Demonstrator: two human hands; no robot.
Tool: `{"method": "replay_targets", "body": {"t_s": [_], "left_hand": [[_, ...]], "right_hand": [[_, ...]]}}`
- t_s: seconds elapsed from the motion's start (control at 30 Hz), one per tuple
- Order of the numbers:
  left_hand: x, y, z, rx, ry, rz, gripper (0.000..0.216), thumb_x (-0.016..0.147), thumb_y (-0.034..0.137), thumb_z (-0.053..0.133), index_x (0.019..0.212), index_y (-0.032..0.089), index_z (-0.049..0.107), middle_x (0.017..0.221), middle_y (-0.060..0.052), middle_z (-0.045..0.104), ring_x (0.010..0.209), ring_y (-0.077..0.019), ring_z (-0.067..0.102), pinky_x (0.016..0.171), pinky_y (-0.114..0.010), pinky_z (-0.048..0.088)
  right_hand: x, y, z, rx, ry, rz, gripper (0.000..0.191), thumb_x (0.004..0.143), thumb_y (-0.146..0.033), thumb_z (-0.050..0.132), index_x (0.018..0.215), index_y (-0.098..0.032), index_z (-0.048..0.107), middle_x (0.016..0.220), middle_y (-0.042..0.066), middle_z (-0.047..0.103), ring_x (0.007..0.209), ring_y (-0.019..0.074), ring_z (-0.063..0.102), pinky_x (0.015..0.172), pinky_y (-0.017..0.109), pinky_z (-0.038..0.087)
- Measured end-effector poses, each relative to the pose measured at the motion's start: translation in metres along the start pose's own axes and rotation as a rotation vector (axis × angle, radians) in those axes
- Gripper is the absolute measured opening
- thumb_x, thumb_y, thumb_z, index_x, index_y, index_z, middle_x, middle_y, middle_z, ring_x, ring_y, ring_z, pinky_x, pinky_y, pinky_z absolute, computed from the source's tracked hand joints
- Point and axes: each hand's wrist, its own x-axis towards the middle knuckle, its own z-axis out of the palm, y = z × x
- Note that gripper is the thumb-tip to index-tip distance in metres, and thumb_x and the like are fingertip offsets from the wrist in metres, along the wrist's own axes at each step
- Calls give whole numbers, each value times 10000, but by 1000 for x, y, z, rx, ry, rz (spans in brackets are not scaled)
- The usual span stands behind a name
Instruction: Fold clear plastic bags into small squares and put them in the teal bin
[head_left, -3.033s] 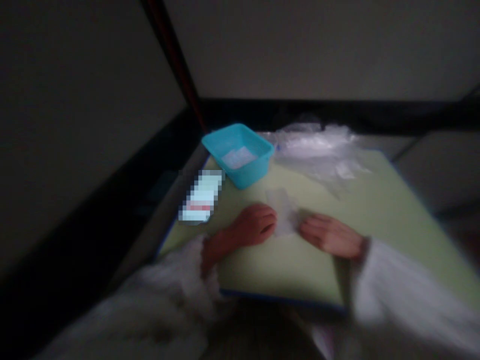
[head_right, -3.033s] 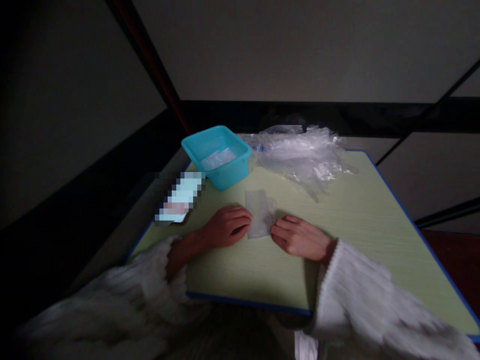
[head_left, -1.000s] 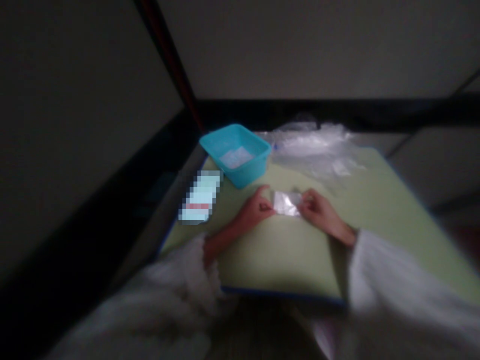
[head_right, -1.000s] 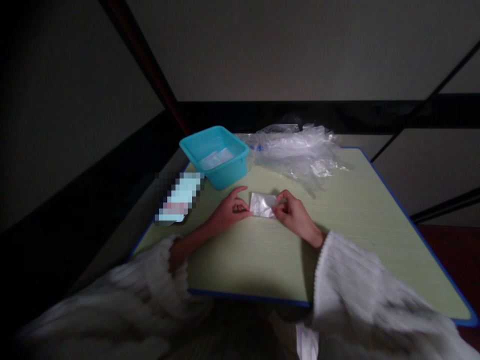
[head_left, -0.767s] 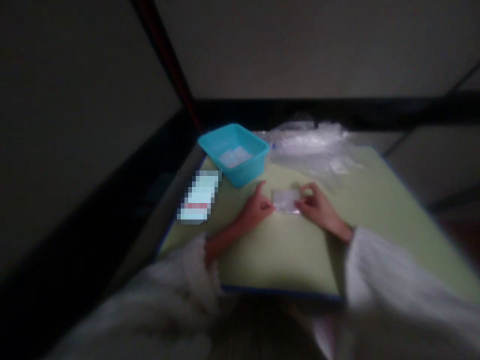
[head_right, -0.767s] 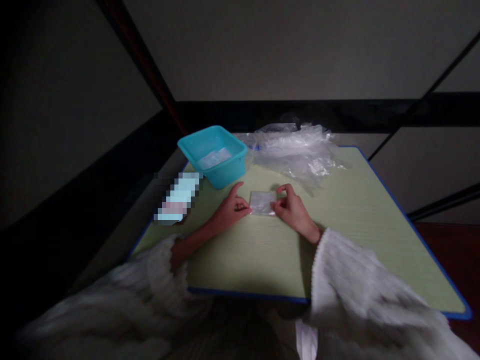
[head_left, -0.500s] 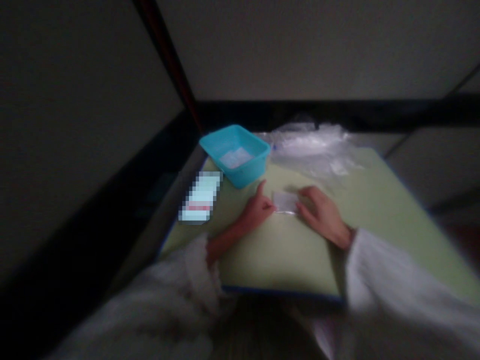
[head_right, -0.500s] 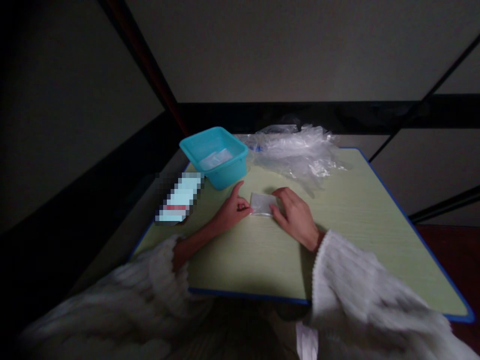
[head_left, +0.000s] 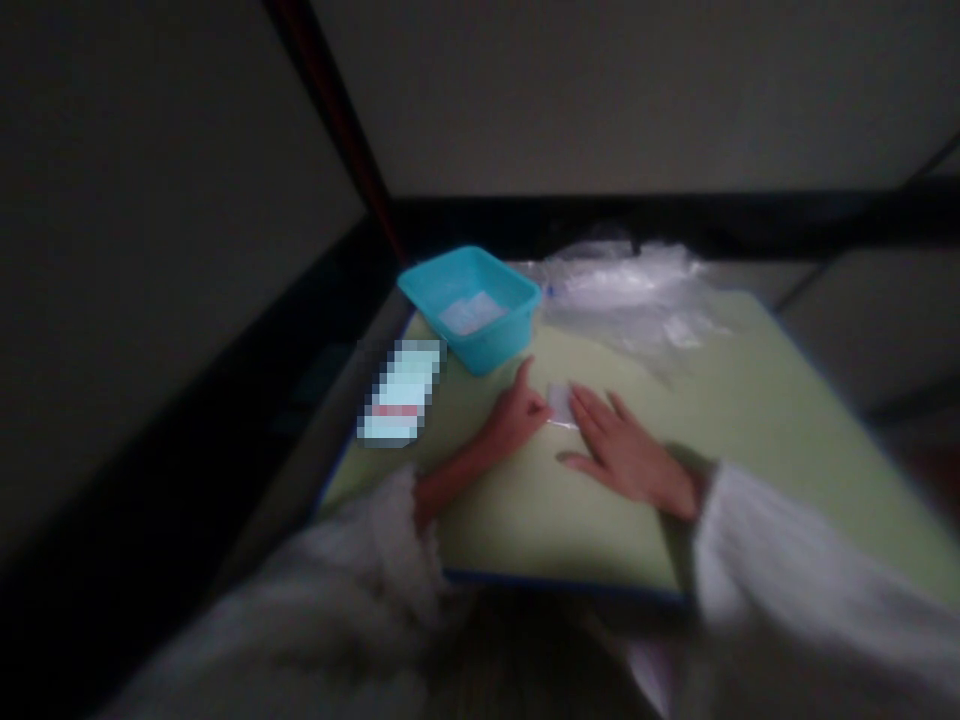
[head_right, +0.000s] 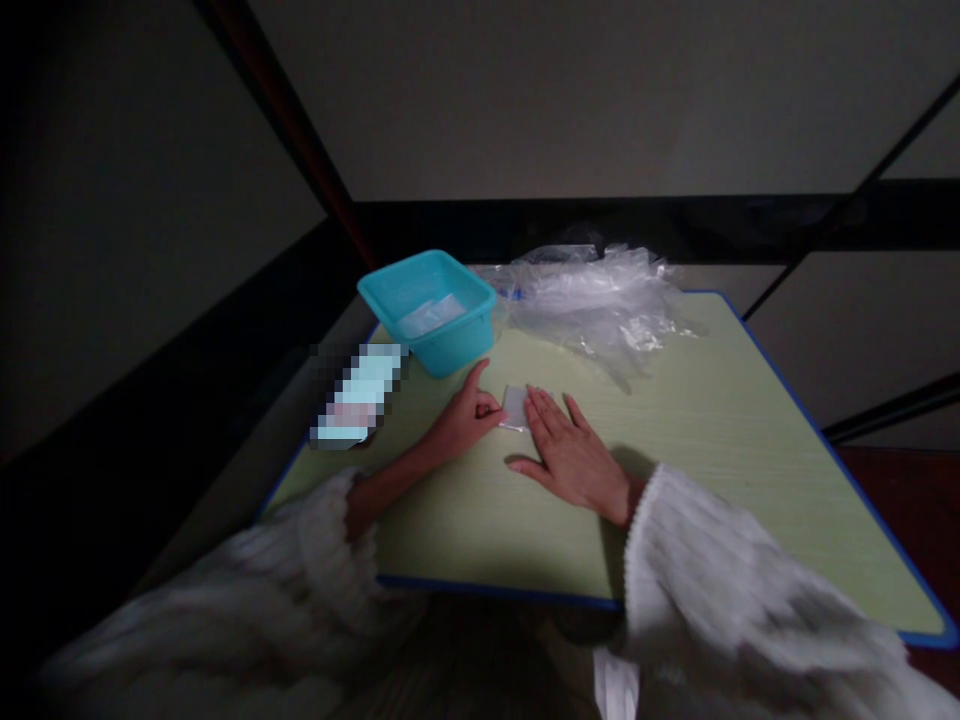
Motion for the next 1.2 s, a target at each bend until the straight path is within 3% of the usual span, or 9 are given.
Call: {"method": "replay_targets", "body": {"t_s": [0.2,0.3,0.37,0.47,0.67,1.2], "left_hand": [[-2,3,-4,156,37,47,732,772,160,551,1409,72,201,642,44,568,593,-127,524,609,-239,437],[-8,12,-7,333,69,169,507,789,218,547,1263,67,448,884,-80,634,843,-194,580,800,-333,468],[-13,20,-8,428,1,307,402,823,259,513,1186,86,531,1131,-142,599,1085,-242,523,965,-389,401],[-22,27,-8,576,-126,493,459,899,267,385,1309,67,435,1393,-159,437,1317,-238,351,1102,-407,265],[-28,25,-6,790,-264,531,525,937,282,290,1398,32,311,1498,-159,265,1414,-227,174,1156,-429,144],[-37,19,3,904,-243,462,593,959,405,243,1412,23,268,1503,-191,227,1418,-248,149,1156,-440,106]], "right_hand": [[1,0,0,-6,-29,22,833,896,-641,272,1408,16,287,1472,258,265,1387,312,208,1104,525,182],[2,1,-2,0,-7,18,821,896,-636,283,1419,-3,276,1482,244,252,1390,309,202,1104,527,182],[2,1,-3,3,7,16,820,893,-638,291,1425,-15,269,1487,236,248,1391,307,198,1102,529,185],[2,2,-3,5,10,22,829,889,-641,298,1427,-12,261,1484,238,254,1391,304,200,1099,528,198],[2,6,0,5,-7,-8,805,895,-628,301,1425,-23,271,1475,236,282,1386,297,220,1105,521,185],[0,12,3,-20,16,-35,804,902,-618,291,1449,-34,212,1493,229,234,1399,289,178,1104,526,176]]}}
